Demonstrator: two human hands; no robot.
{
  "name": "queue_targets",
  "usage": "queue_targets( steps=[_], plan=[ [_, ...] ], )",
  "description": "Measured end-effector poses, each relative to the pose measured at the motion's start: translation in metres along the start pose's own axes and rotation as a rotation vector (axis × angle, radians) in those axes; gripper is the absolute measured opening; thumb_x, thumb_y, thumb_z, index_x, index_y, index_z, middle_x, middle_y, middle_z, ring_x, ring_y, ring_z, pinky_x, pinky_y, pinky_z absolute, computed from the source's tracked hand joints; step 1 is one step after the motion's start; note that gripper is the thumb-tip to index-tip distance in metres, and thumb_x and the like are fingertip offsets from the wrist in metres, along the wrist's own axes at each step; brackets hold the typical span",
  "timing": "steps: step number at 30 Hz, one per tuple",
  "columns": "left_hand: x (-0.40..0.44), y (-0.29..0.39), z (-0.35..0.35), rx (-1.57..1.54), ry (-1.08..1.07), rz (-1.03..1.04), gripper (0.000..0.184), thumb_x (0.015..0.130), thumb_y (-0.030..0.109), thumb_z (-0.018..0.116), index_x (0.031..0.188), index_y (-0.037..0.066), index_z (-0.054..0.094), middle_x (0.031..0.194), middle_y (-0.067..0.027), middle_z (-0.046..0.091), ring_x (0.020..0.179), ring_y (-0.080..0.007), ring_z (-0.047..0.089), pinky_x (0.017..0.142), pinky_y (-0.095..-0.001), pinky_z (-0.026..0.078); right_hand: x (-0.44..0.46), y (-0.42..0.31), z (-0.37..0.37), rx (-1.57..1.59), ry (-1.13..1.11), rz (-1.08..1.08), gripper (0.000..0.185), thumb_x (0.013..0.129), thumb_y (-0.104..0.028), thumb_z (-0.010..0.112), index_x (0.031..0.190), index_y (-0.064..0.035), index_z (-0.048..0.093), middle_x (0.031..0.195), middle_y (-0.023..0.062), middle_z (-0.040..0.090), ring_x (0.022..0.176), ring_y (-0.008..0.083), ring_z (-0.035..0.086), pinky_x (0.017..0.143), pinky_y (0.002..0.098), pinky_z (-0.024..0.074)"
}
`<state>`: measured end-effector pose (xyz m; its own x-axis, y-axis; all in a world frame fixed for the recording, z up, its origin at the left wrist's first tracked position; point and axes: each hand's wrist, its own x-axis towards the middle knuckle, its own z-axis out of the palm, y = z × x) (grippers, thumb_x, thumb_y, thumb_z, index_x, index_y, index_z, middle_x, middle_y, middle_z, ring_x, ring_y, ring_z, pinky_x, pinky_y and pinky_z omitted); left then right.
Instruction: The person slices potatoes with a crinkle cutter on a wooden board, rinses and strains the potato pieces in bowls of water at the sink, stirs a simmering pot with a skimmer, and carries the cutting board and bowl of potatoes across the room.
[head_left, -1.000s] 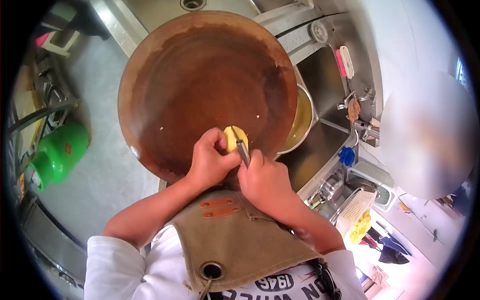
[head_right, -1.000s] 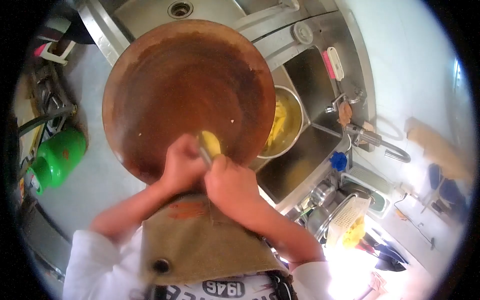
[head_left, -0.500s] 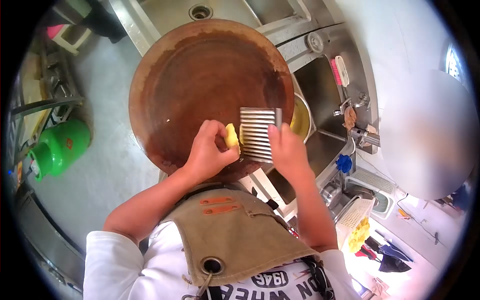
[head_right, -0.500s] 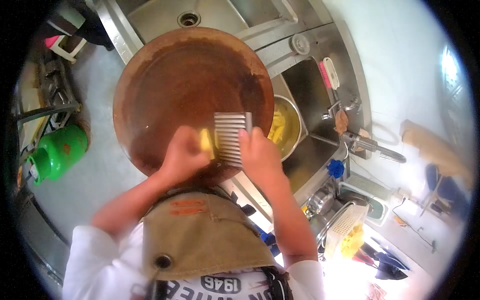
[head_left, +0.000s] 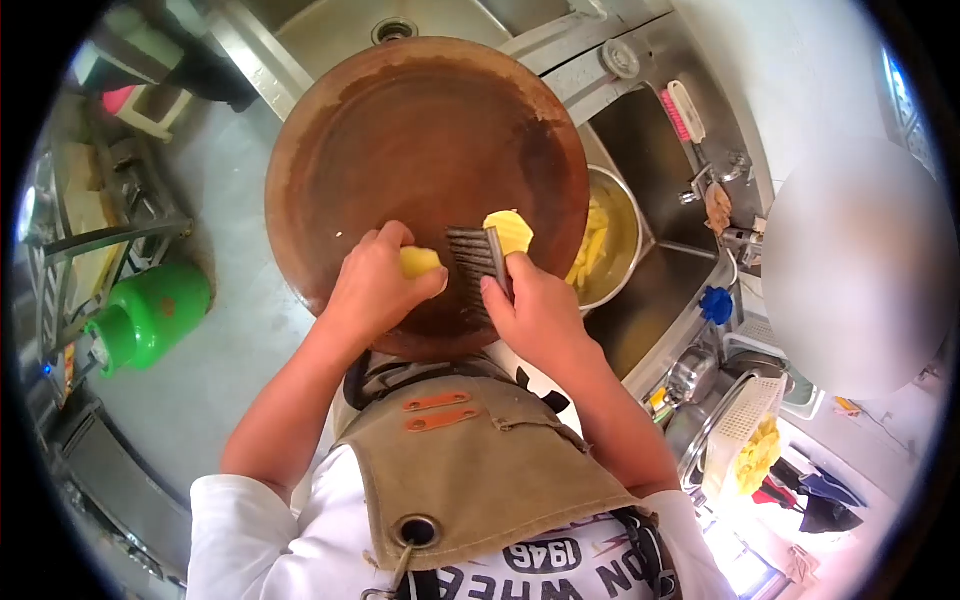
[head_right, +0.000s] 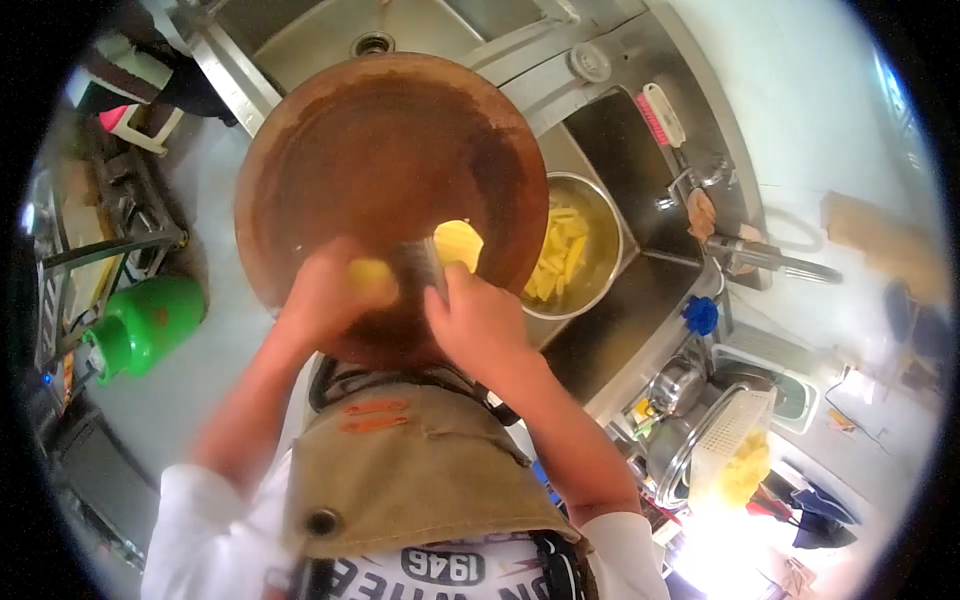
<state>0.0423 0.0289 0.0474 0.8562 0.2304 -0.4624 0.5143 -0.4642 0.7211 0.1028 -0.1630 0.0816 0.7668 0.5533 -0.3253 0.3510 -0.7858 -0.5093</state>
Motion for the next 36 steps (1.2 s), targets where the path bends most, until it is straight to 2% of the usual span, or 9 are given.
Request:
queue_targets(
  steps=[4,7,9,11,15,18,24,27,36],
  plan=[
    [-0.022,0.0,-0.007,0.016,0.154,0.141,0.033,0.072,0.015,0.071,0.099,-0.001,0.059,0.107,-0.0191,0.056,0.095,-0.0365,0.058,0.08,-0.04,0.05,-0.002,-0.004,0.006,-0.103,0.107,-0.113,0.026,0.085,-0.025,0.06,0.084,-0.0013,0.049,0.072,0.0163,0.061,0.062,0.0372,0.06,0.056,0.0461,0.0488],
    [-0.028,-0.027,0.005,0.294,0.291,0.575,0.029,0.07,0.004,0.068,0.098,0.001,0.061,0.11,-0.0143,0.054,0.098,-0.0336,0.056,0.081,-0.038,0.05,-0.009,-0.005,0.008,-0.124,0.025,-0.071,0.023,0.086,-0.022,0.058,0.084,-0.0011,0.048,0.069,0.0157,0.061,0.058,0.0379,0.059,0.054,0.0463,0.0484],
    [-0.027,-0.031,0.01,0.293,0.271,0.689,0.031,0.067,0.001,0.066,0.097,0.002,0.061,0.108,-0.0126,0.053,0.1,-0.032,0.054,0.082,-0.0374,0.05,-0.009,-0.005,0.01,-0.173,-0.084,0.019,0.022,0.086,-0.02,0.058,0.083,-0.0011,0.047,0.067,0.0149,0.06,0.056,0.0388,0.058,0.053,0.0473,0.048],
    [-0.02,-0.03,0.014,0.301,0.273,0.789,0.035,0.065,0.001,0.064,0.1,0.002,0.062,0.105,-0.01,0.053,0.099,-0.0285,0.053,0.084,-0.0364,0.049,-0.006,-0.013,0.007,-0.187,-0.011,-0.04,0.02,0.087,-0.019,0.056,0.082,-0.0023,0.046,0.064,0.0133,0.058,0.053,0.037,0.058,0.05,0.0458,0.0479],
    [-0.011,-0.038,0.018,0.305,0.266,0.816,0.034,0.066,0.005,0.062,0.1,0.002,0.061,0.106,-0.0086,0.054,0.098,-0.0259,0.053,0.083,-0.0355,0.049,0.003,-0.036,0.004,-0.224,0.059,-0.171,0.016,0.085,-0.015,0.056,0.079,-0.004,0.045,0.061,0.0115,0.056,0.051,0.0312,0.059,0.046,0.0404,0.048],
    [-0.009,-0.036,0.016,0.327,0.24,0.787,0.034,0.067,0.007,0.061,0.1,0.001,0.061,0.105,-0.0081,0.054,0.096,-0.0246,0.053,0.082,-0.0351,0.049,0.009,-0.045,0.009,-0.29,-0.007,-0.207,0.013,0.08,-0.01,0.056,0.079,-0.0041,0.045,0.061,0.0109,0.055,0.051,0.0271,0.06,0.045,0.0365,0.048],
    [-0.007,-0.034,0.013,0.329,0.193,0.758,0.031,0.068,0.008,0.062,0.098,0.001,0.061,0.105,-0.0092,0.055,0.095,-0.0246,0.053,0.081,-0.036,0.049,0.008,-0.054,0.007,-0.264,-0.065,-0.17,0.012,0.078,-0.01,0.055,0.079,-0.0036,0.045,0.065,0.0117,0.057,0.055,0.0274,0.062,0.048,0.0384,0.0493],
    [-0.005,-0.037,0.016,0.3,0.228,0.782,0.028,0.068,0.007,0.063,0.095,0.001,0.061,0.105,-0.0101,0.056,0.094,-0.0254,0.055,0.079,-0.0368,0.05,0.008,-0.052,0.013,-0.273,0.007,-0.218,0.019,0.079,-0.011,0.062,0.076,-0.0052,0.044,0.057,0.008,0.054,0.048,0.0259,0.057,0.043,0.0357,0.0451],
    [-0.005,-0.037,0.013,0.299,0.241,0.798,0.031,0.066,0.002,0.065,0.096,0.0,0.062,0.103,-0.0105,0.057,0.092,-0.0258,0.057,0.077,-0.0363,0.051,0.024,-0.041,0.033,-0.269,-0.077,-0.082,0.019,0.085,-0.016,0.057,0.078,-0.0026,0.046,0.06,0.0137,0.059,0.05,0.0297,0.06,0.044,0.0397,0.0465]
  ],
)
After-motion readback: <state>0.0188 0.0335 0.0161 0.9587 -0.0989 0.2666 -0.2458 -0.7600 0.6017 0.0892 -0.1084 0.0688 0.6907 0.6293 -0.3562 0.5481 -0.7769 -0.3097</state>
